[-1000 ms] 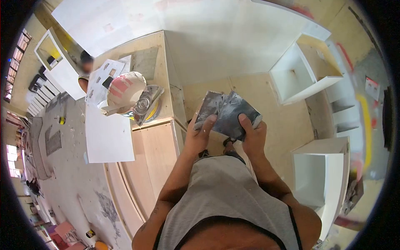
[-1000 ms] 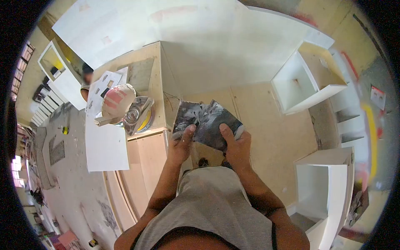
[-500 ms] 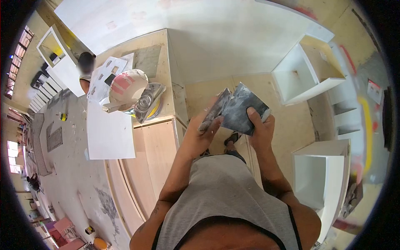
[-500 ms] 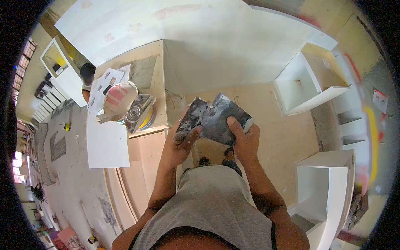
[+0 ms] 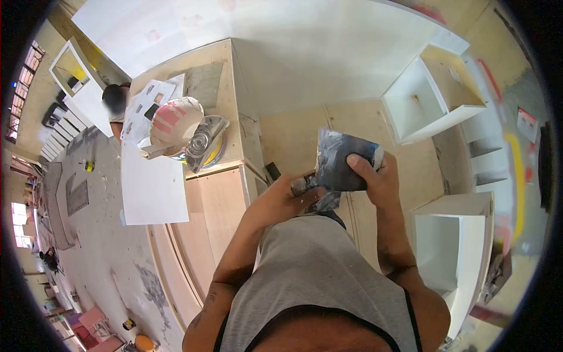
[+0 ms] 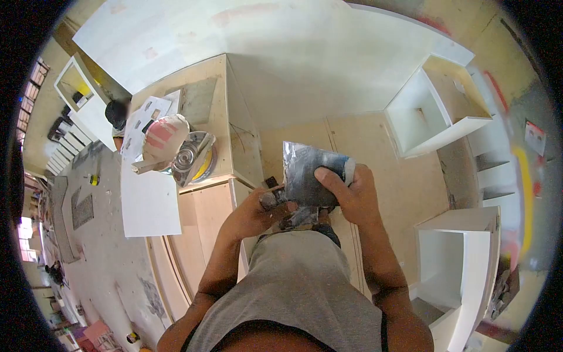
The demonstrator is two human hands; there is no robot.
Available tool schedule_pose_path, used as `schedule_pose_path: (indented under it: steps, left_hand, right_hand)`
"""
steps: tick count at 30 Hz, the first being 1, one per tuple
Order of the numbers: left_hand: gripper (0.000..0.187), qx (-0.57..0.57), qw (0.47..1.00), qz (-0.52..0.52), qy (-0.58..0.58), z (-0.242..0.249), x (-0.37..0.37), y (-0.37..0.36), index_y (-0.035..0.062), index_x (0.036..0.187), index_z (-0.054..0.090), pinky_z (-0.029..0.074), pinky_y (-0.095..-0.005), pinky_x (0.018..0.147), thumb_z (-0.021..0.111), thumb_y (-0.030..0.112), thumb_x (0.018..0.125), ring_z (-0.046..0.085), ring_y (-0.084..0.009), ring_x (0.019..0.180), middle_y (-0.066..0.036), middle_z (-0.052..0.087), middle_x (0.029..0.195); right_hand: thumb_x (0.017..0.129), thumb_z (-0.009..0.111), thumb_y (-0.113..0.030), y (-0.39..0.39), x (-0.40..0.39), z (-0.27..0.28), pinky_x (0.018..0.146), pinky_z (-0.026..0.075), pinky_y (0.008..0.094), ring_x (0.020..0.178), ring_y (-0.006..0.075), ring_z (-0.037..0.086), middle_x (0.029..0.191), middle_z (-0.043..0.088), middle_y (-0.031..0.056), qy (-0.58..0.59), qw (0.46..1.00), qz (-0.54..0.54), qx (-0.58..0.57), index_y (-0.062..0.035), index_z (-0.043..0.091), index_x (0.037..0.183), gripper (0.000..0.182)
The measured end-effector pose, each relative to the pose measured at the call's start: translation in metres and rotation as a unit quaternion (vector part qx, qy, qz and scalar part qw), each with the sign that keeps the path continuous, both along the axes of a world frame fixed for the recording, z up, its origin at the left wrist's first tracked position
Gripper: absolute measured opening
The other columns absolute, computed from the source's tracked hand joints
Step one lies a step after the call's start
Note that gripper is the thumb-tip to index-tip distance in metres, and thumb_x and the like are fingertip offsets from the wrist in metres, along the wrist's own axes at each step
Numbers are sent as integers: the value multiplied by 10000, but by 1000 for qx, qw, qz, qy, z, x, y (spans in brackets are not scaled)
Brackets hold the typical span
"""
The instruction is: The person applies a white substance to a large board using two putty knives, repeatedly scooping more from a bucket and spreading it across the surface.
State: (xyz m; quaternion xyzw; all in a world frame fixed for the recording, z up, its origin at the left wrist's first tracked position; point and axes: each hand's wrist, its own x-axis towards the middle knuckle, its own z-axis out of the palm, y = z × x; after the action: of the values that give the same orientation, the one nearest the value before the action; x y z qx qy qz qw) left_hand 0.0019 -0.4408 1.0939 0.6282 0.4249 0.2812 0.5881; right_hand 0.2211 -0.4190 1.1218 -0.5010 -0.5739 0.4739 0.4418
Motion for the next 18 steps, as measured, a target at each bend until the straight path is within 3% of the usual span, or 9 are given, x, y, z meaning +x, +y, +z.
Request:
schedule_pose_path:
  steps: [3, 5, 6, 8, 9, 11, 12, 14, 18]
  left_hand:
    - [299, 8, 999, -23, -43, -14, 8, -4, -6, 1192, 584, 482, -304, 788, 616, 180, 959, 594, -148, 856, -93, 677, 991]
    - [312, -140, 950, 207, -189, -23, 24, -9, -1, 1175, 581, 504, -334, 728, 613, 220, 957, 622, -191, 851, -100, 670, 991]
    - [312, -137, 950, 208, -190, -22, 25, -7, -1, 1175, 581, 504, -334, 728, 613, 220, 957, 622, -191, 851, -100, 670, 991]
    - [405, -285, 781, 178, -527, -15, 25, 2, -3, 1200, 556, 553, -304, 543, 654, 256, 904, 698, -219, 753, -128, 688, 999]
    - [405, -285, 780, 180, -527, -21, 26, 6, -3, 1200, 556, 553, -304, 543, 654, 256, 904, 698, -219, 753, -128, 688, 999]
    - [399, -281, 731, 211, -585, -34, 28, 13, 26, 1188, 547, 534, -295, 436, 661, 255, 883, 709, -241, 726, -115, 688, 963]
    - [399, -282, 730, 211, -585, -35, 27, 14, 26, 1188, 547, 534, -295, 436, 661, 255, 883, 709, -241, 726, -115, 688, 963]
    - [383, -249, 799, 225, -499, -33, 24, 14, 16, 1174, 540, 556, -316, 488, 660, 238, 885, 708, -240, 752, -112, 684, 955]
    - [377, -228, 789, 307, -480, -33, 25, 13, 13, 1171, 540, 573, -352, 535, 657, 237, 891, 705, -237, 772, -103, 678, 953]
  right_hand:
    - [882, 693, -248, 8, -1, -7, 720, 492, 282, 794, 116, 594, 907, 674, 26, 112, 985, -124, 35, 40, 684, 994, 309]
    - [879, 698, -233, 9, -1, -13, 744, 490, 279, 821, 126, 593, 939, 669, 32, 144, 965, -202, 86, 39, 670, 987, 294]
    - [874, 662, -173, 7, -1, -17, 743, 495, 292, 815, 146, 604, 919, 658, 61, 146, 939, -259, 176, 28, 652, 988, 231]
    - [882, 575, -103, 1, -1, -34, 723, 492, 319, 797, 209, 622, 927, 656, 141, 210, 907, -228, 285, 21, 627, 973, 163]
    - [882, 575, -103, 0, 2, -40, 723, 492, 319, 797, 209, 622, 927, 656, 141, 210, 908, -226, 283, 21, 627, 973, 163]
    - [899, 541, -118, -2, 4, -43, 701, 495, 361, 787, 254, 632, 917, 670, 160, -238, 838, -17, 491, 21, 626, 971, 177]
    - [899, 541, -118, 0, 4, -49, 701, 495, 361, 787, 254, 632, 917, 670, 160, -238, 838, -17, 491, 21, 626, 971, 177]
    - [942, 515, -155, 7, 6, -75, 696, 533, 351, 823, 332, 650, 947, 646, 190, -479, 848, 130, 188, 10, 556, 1170, 285]
    - [949, 553, -168, 3, 35, -102, 629, 533, 366, 723, 266, 654, 909, 655, 159, -417, 897, 50, 136, 18, 562, 1142, 268]
